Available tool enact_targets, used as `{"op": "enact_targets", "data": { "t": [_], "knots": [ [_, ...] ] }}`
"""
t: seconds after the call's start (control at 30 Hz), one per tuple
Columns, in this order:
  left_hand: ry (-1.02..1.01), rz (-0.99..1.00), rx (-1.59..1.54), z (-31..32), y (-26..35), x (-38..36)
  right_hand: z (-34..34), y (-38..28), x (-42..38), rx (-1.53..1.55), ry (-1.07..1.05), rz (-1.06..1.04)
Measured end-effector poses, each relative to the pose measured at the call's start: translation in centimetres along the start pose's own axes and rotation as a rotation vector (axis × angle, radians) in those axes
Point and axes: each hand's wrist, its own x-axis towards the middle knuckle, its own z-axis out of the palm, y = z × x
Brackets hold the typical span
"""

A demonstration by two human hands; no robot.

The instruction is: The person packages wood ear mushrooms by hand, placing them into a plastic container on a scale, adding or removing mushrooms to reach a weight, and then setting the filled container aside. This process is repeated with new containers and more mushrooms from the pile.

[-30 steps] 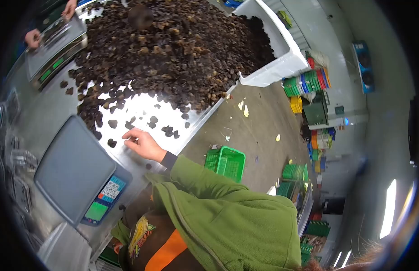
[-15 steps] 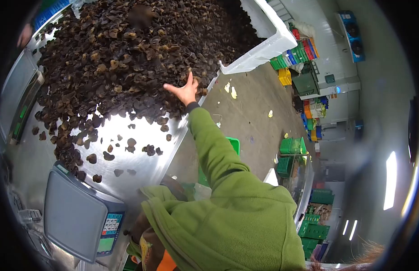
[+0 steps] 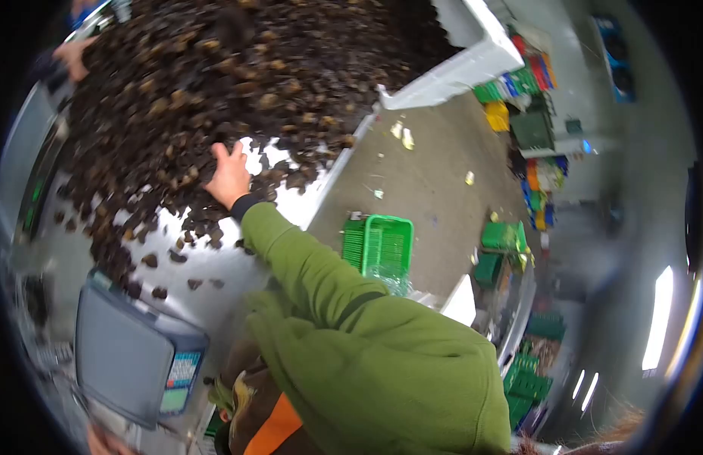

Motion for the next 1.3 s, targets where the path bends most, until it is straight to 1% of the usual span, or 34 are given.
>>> {"op": "enact_targets", "data": {
  "t": [0.03,0.07,0.1,0.17,0.23,0.3,0.37,0.43,0.47,0.53,0.57,0.6,0.63,0.67,0.73,0.77,0.83,0.87,0.9,0.93,0.97,1.03,1.07,1.1,1.17,1.23,1.3],
  "knots": [
    [-0.135,-0.016,-0.074,1.9,-1.1,-0.8,2.3,0.4,0.1,-0.075,0.049,-0.046],
    [-0.123,-0.023,-0.136,3.2,-1.6,-2.6,3.9,1.0,0.4,-0.018,0.059,-0.08],
    [-0.116,-0.027,-0.203,4.8,0.3,-1.8,4.5,0.9,0.0,0.035,0.066,-0.106],
    [-0.088,-0.027,-0.291,7.0,2.2,-2.8,3.0,-0.6,-1.3,0.153,0.048,-0.219],
    [-0.111,0.076,-0.272,7.4,3.7,-3.4,2.6,-0.8,-2.0,0.197,0.142,-0.407],
    [-0.152,0.049,-0.312,9.1,3.9,-5.1,1.0,-1.9,-3.8,0.089,0.06,-0.363],
    [-0.234,0.046,-0.283,9.9,3.4,-6.4,0.8,-2.1,-4.3,0.077,0.078,-0.432],
    [-0.366,0.012,-0.36,10.0,2.2,-7.5,-0.7,-4.9,-5.8,0.157,0.016,-0.478],
    [-0.361,-0.016,-0.354,9.1,2.4,-7.7,-1.0,-6.8,-7.5,0.157,-0.007,-0.496],
    [-0.142,-0.018,-0.393,7.8,2.7,-6.7,-2.6,-11.5,-10.6,0.263,-0.089,-0.689],
    [-0.132,-0.021,-0.394,8.0,2.3,-6.6,-2.8,-14.1,-12.9,0.333,-0.127,-0.748],
    [-0.047,-0.057,-0.418,8.4,2.0,-6.7,-3.0,-16.1,-15.0,0.336,-0.202,-0.845],
    [0.035,-0.096,-0.443,8.7,1.7,-6.7,-2.1,-17.4,-16.9,0.399,-0.259,-0.865],
    [0.015,-0.11,-0.434,9.0,1.5,-6.6,-1.8,-19.1,-19.1,0.424,-0.347,-0.92],
    [0.056,-0.119,-0.463,9.8,1.6,-6.2,1.2,-20.6,-22.8,0.45,-0.412,-0.994],
    [0.094,-0.123,-0.486,10.3,1.6,-6.1,2.1,-21.3,-24.0,0.408,-0.482,-1.065],
    [0.095,-0.17,-0.523,11.5,1.6,-6.1,4.4,-21.5,-25.7,0.258,-0.583,-1.092],
    [0.072,-0.205,-0.527,12.0,1.5,-6.3,4.7,-21.2,-25.8,0.248,-0.594,-1.101],
    [0.049,-0.241,-0.53,12.3,1.4,-6.4,5.0,-20.8,-25.9,0.199,-0.629,-1.158],
    [0.054,-0.259,-0.533,12.3,1.3,-6.6,5.0,-20.7,-25.9,0.15,-0.668,-1.213],
    [0.015,-0.239,-0.541,12.3,1.4,-6.6,4.2,-21.0,-25.8,0.138,-0.683,-1.221],
    [-0.023,-0.234,-0.555,12.7,1.4,-6.8,2.3,-22.0,-24.6,0.055,-0.834,-1.293],
    [-0.009,-0.263,-0.555,13.0,1.4,-6.9,1.7,-22.7,-24.2,0.141,-0.905,-1.265],
    [0.004,-0.29,-0.554,13.3,1.3,-6.8,1.1,-23.4,-24.0,0.231,-0.921,-1.2],
    [0.012,-0.289,-0.54,13.1,1.3,-6.6,1.3,-24.0,-22.4,0.244,-0.894,-1.178],
    [-0.009,-0.246,-0.513,12.0,1.0,-6.7,1.1,-23.5,-21.0,0.313,-0.791,-1.009],
    [-0.025,-0.294,-0.471,10.6,0.4,-7.3,0.4,-22.4,-18.9,0.338,-0.755,-0.833]
  ]
}}
